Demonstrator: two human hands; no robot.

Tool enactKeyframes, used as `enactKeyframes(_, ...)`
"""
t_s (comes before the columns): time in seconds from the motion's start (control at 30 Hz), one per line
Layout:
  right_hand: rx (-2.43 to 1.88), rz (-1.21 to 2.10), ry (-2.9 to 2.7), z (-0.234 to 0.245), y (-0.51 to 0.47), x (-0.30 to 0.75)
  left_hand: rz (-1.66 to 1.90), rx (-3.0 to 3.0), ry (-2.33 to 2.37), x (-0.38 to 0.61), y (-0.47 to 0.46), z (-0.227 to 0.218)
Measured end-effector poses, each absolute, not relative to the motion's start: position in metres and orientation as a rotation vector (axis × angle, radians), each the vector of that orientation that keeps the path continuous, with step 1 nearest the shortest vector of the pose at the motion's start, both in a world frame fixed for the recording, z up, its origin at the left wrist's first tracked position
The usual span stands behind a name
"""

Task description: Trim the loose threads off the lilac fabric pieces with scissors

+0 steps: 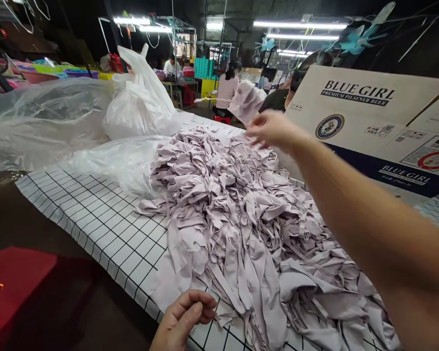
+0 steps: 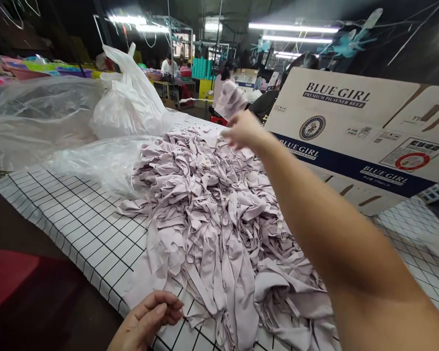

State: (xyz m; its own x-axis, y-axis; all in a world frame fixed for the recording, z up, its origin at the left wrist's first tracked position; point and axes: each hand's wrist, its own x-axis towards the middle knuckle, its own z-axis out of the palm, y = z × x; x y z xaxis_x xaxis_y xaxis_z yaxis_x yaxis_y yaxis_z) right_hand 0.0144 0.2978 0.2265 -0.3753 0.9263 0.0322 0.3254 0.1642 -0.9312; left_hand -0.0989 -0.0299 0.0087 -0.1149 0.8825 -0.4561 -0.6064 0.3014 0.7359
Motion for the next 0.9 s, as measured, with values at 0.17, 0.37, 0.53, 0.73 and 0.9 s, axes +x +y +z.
enactKeyframes(0.17,-1.259,1.554,-2.035,0.089,0.189,0.046,1.287,0.317,1.106,-0.094,-0.018,-0.005)
enactKeyframes(0.37,-1.176,1.685,-1.708,0.055,0.12,0.121,1.154,0.723,1.269,-0.079,0.0,-0.007)
enactKeyframes(0.53,-1.145,1.616,-0.884,0.064,0.074,0.199,0.878,1.167,1.25,-0.054,0.005,0.007)
enactKeyframes(0.73,-1.262,1.541,-0.559,0.026,0.037,0.241,0.699,1.259,1.116,-0.022,-0.003,0.007)
enactKeyframes(0.9,-1.181,1.566,-0.567,0.048,0.032,0.223,0.793,1.304,1.044,-0.002,-0.006,0.024)
